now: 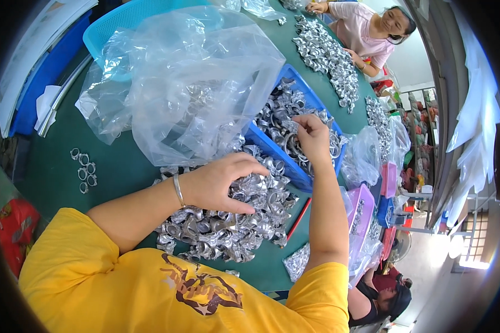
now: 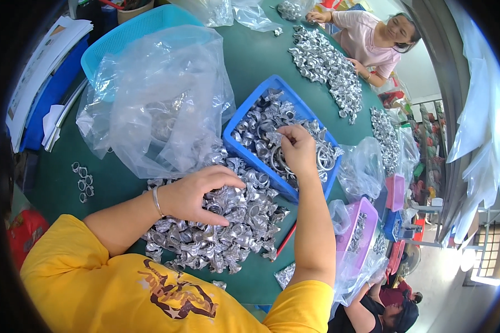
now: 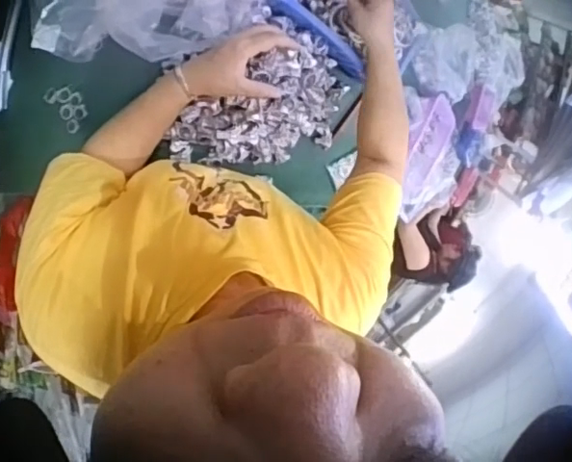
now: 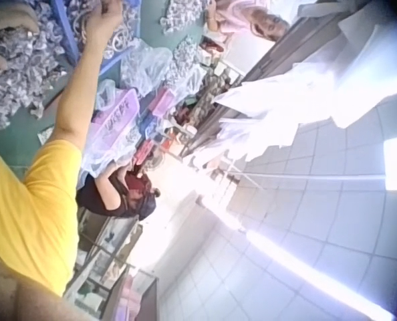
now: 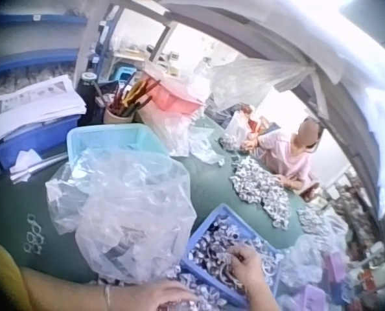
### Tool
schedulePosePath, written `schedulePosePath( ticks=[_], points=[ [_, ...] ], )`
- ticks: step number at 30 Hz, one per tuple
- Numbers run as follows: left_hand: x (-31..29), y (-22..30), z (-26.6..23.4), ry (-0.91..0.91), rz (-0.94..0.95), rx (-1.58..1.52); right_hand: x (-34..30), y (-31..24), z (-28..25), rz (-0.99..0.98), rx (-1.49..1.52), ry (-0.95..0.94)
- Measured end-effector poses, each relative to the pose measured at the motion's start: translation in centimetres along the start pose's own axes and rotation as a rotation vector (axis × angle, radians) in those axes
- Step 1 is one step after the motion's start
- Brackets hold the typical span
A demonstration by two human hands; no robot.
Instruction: The person picks up metal rings and small metal components from a table, placing some into a blue tray and others into a plastic bag.
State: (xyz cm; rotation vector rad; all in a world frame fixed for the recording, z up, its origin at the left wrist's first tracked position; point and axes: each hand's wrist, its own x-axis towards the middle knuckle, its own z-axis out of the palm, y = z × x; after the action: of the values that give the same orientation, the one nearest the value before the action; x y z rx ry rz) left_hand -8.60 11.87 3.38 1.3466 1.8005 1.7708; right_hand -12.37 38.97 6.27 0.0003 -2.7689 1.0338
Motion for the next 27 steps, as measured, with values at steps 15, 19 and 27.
schedulePosePath(
  ticks=[15,19,27],
  points=[
    [0.1,-0.2,-0.2,-0.010,0.039,0.089,1.1,-2.7,2.7,-0.102,-0.361,0.019],
    [0.1,0.0,0.2,-0.016,-0.015,0.042,2.1,-0.8,1.3,0.009,-0.205,0.175],
    [-0.3,-0.3,-0.1,0.061,-0.053,-0.029,1.7,-8.8,-4.6,0.219,0.173,-0.436]
  ],
)
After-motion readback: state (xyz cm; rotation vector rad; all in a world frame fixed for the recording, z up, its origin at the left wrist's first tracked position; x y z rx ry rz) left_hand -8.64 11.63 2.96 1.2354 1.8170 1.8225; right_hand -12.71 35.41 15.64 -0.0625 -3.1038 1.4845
